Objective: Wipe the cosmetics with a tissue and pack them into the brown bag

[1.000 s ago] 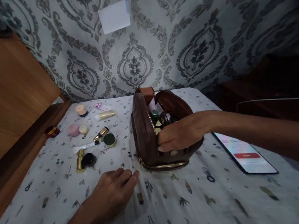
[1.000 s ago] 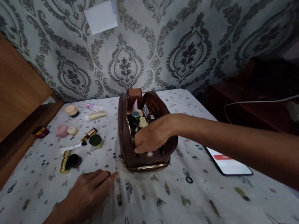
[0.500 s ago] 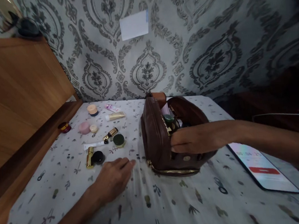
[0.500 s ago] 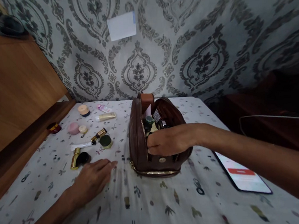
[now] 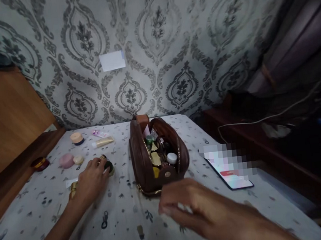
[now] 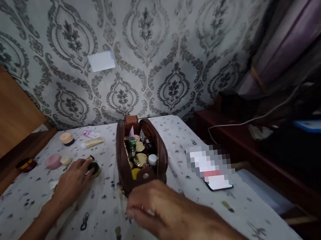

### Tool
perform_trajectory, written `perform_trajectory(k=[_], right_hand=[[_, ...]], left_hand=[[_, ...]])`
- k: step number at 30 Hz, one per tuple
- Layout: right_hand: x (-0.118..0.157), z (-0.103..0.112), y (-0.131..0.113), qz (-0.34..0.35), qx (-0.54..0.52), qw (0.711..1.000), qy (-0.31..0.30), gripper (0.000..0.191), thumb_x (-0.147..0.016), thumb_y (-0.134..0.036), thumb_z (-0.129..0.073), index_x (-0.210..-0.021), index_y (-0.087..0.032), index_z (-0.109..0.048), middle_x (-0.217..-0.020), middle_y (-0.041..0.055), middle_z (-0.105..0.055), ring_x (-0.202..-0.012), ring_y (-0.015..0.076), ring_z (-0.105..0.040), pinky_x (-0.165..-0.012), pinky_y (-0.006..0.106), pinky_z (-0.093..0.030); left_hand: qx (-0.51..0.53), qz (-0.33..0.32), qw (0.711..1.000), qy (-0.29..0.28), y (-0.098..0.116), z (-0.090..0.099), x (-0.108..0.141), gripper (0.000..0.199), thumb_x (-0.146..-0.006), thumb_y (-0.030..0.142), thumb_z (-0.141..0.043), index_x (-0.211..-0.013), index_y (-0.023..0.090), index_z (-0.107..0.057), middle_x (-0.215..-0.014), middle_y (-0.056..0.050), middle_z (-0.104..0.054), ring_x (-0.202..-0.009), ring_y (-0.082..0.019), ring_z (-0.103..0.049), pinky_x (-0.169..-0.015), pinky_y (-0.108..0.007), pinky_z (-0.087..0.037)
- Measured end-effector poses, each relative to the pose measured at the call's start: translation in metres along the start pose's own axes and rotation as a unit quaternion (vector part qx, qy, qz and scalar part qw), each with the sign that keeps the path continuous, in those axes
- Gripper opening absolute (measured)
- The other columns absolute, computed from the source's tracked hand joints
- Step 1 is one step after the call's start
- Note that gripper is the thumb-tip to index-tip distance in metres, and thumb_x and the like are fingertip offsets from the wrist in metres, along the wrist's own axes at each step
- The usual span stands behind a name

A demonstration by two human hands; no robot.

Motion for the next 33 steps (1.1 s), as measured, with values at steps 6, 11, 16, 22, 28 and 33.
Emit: perform_trajectory(k=[6, 11, 16, 22, 28, 33], right_hand=[[0.005, -0.071, 0.027, -0.002, -0.065, 0.997, -0.048, 0.025, -0.096, -0.032, -0.046, -0.105, -0.023, -0.068, -0.104, 0.0072, -0.07, -0.096, 0.0195, -0.065, -0.086, 0.032, -0.05], [-0.014, -0.09, 0.021, 0.003, -0.076, 0.994, -0.077, 0.026, -0.093, -0.025, -0.046, -0.096, -0.025, -0.071, -0.098, 0.0061, -0.072, -0.095, 0.0214, -0.065, -0.085, 0.033, -0.049], [-0.04, -0.108, 0.016, -0.011, -0.101, 0.988, -0.114, 0.027, -0.092, -0.029, -0.047, -0.095, -0.02, -0.072, -0.093, 0.0076, -0.072, -0.091, 0.0217, -0.064, -0.081, 0.035, -0.048], [-0.075, -0.136, 0.019, -0.05, -0.34, 0.935, -0.088, 0.038, -0.088, -0.05, -0.053, -0.087, -0.015, -0.068, -0.077, 0.0051, -0.069, -0.07, 0.0157, -0.064, -0.065, 0.028, -0.045], [-0.099, -0.158, 0.032, -0.077, -0.52, 0.848, -0.066, 0.052, -0.074, -0.065, -0.068, -0.087, -0.014, -0.067, -0.074, 0.0027, -0.067, -0.061, 0.0112, -0.061, -0.062, 0.026, -0.043], [-0.099, -0.177, 0.043, -0.077, -0.636, 0.763, -0.083, 0.048, -0.067, -0.054, -0.08, -0.085, -0.01, -0.069, -0.073, 0.0054, -0.07, -0.06, 0.0124, -0.064, -0.061, 0.026, -0.046]], left_hand=[[-0.012, -0.027, 1.0, 0.003, 0.02, -0.005, 0.011, 0.026, -0.095, 0.023, -0.049, -0.12, 0.019, -0.055, -0.129, -0.014, -0.054, -0.118, -0.029, -0.054, -0.079, -0.037, -0.055], [0.01, -0.014, 0.999, 0.032, -0.004, -0.001, 0.024, 0.029, -0.096, 0.024, -0.044, -0.123, 0.021, -0.052, -0.124, -0.011, -0.056, -0.112, -0.025, -0.057, -0.072, -0.032, -0.055], [0.074, 0.082, 0.992, 0.063, -0.074, 0.002, 0.018, 0.029, -0.098, 0.031, -0.039, -0.116, 0.021, -0.059, -0.116, -0.008, -0.06, -0.107, -0.022, -0.06, -0.084, -0.032, -0.051], [0.079, 0.167, 0.978, 0.1, -0.165, 0.007, -0.019, 0.031, -0.095, 0.029, -0.037, -0.108, 0.016, -0.062, -0.109, -0.01, -0.064, -0.105, -0.024, -0.06, -0.093, -0.035, -0.047], [0.071, 0.211, 0.969, 0.104, -0.202, 0.008, -0.085, 0.039, -0.095, 0.032, -0.042, -0.123, 0.011, -0.057, -0.119, -0.016, -0.061, -0.112, -0.028, -0.058, -0.097, -0.041, -0.045], [0.07, 0.216, 0.97, 0.088, -0.201, -0.005, -0.126, 0.043, -0.096, 0.034, -0.05, -0.133, 0.012, -0.051, -0.128, -0.017, -0.056, -0.119, -0.03, -0.055, -0.097, -0.049, -0.046]])
Point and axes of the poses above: each hand's wrist, its own x-axis away from the middle knuckle, its own z-axis out of the back of the hand, y = z × x, the point moved 7 cm from there along -x, towards the middle knuckle
